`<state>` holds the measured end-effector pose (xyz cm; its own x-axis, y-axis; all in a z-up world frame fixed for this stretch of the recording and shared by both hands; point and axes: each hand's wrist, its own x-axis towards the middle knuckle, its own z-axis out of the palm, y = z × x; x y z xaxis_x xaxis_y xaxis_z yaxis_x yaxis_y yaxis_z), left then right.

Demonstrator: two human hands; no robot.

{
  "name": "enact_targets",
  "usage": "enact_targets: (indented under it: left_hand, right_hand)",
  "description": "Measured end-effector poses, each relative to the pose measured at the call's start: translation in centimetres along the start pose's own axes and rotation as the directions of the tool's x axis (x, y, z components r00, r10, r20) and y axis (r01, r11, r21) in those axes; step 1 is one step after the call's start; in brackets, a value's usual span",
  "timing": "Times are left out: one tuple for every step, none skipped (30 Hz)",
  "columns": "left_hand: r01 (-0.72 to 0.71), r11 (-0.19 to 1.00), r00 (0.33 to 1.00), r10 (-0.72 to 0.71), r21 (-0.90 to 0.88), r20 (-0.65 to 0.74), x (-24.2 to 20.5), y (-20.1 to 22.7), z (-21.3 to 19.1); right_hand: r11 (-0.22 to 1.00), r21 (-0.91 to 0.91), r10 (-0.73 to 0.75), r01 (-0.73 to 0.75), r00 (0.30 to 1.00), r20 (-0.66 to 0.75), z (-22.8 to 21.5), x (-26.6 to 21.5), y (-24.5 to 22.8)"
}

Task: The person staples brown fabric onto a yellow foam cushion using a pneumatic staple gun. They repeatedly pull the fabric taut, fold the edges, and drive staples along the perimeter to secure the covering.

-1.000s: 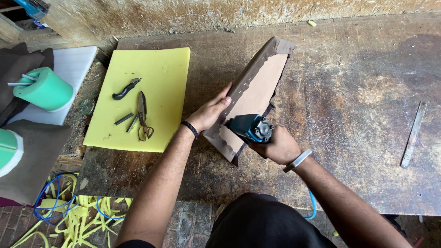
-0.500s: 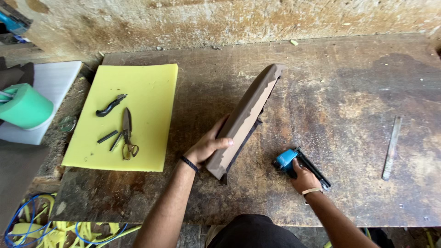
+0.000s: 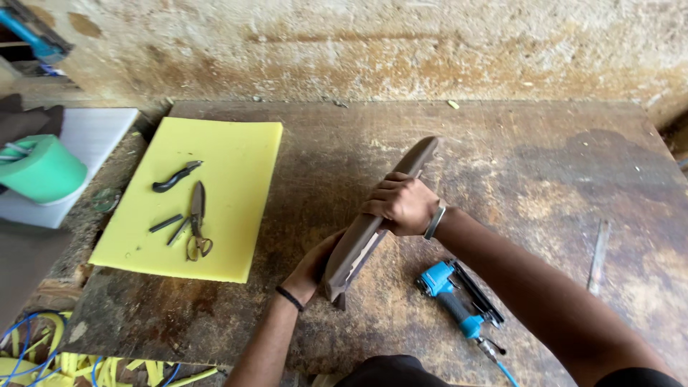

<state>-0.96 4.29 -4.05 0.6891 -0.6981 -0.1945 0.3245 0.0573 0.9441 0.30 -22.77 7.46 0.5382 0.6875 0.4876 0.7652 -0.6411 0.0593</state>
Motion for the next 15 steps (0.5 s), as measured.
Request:
enact_targets:
  left_hand:
    - [0.029,0.999,0.995,-0.026,0.031,-0.097,-1.0,-0.6,-1.4]
    - [0.058,0.997,0.98,-0.045,0.06,-0.192,-1.9,-0.6,-3.0]
    - [0.089,0.992,0.956,-0.062,0.085,-0.286,-3.2,-0.3,-4.8]
    - [0.039,0.995,0.916,0.002,0.094,-0.402,-4.7,0.3,-7.0]
    - [-0.009,0.994,0.857,0.063,0.109,-0.511,-6.2,1.2,-9.3]
    - [-0.201,0.976,0.808,0.214,0.085,-0.548,-8.7,2.2,-11.6]
    - [-0.388,0.919,0.731,0.353,0.07,-0.585,-10.8,3.0,-13.0]
    - [-0.405,0.908,0.751,0.397,0.106,-0.528,-11.4,3.3,-13.5]
    - [-0.424,0.895,0.768,0.438,0.141,-0.467,-11.8,3.6,-13.7]
    - [-0.441,0.88,0.784,0.474,0.178,-0.4,-12.3,4.2,-13.9]
    - [-0.444,0.888,0.842,0.46,0.122,-0.283,-11.4,4.3,-13.2]
    - [-0.435,0.898,0.884,0.44,0.064,-0.16,-10.3,4.3,-11.9]
    - [-0.505,0.863,0.858,0.502,-0.003,-0.108,-9.5,4.6,-11.0]
    - [-0.521,0.854,0.851,0.52,0.002,-0.073,-8.5,4.9,-9.9]
    - [-0.515,0.855,0.853,0.518,0.051,-0.06,-7.5,5.4,-8.9]
  right_hand:
    - [1.0,0.003,-0.023,0.023,1.0,-0.021,0.0,0.4,0.2]
    - [0.999,0.037,0.031,-0.027,0.995,-0.094,-0.4,0.4,0.8]
    - [0.994,0.076,0.086,-0.074,0.983,-0.164,-1.3,-0.2,1.3]
    - [0.986,0.125,0.137,-0.111,0.965,-0.225,-1.9,-0.8,1.8]
    - [0.937,0.199,0.332,-0.288,0.912,-0.241,-2.8,-1.6,2.6]
    - [0.846,0.274,0.521,-0.458,0.821,-0.235,-3.8,-2.9,3.3]
    - [0.67,0.449,0.729,-0.591,0.639,-0.247,-4.3,-3.4,4.4]
    - [0.447,0.612,0.886,-0.653,0.417,-0.202,-4.4,-3.9,5.5]
    - [0.3,0.758,0.944,-0.58,0.297,-0.146,-4.1,-4.4,6.2]
    - [0.141,0.871,0.982,-0.47,0.178,-0.062,-3.6,-5.0,6.6]
    - [-0.008,0.912,0.995,-0.409,0.085,0.047,-2.1,-5.4,6.5]
    - [-0.156,0.929,0.986,-0.336,0.0,0.165,-0.2,-5.5,5.9]
    - [-0.236,0.952,0.97,-0.197,0.004,0.242,2.1,-5.8,4.5]
    - [-0.316,0.947,0.949,-0.055,0.009,0.316,4.1,-6.7,2.8]
    - [-0.417,0.909,0.908,-0.018,-0.056,0.416,5.9,-7.5,1.3]
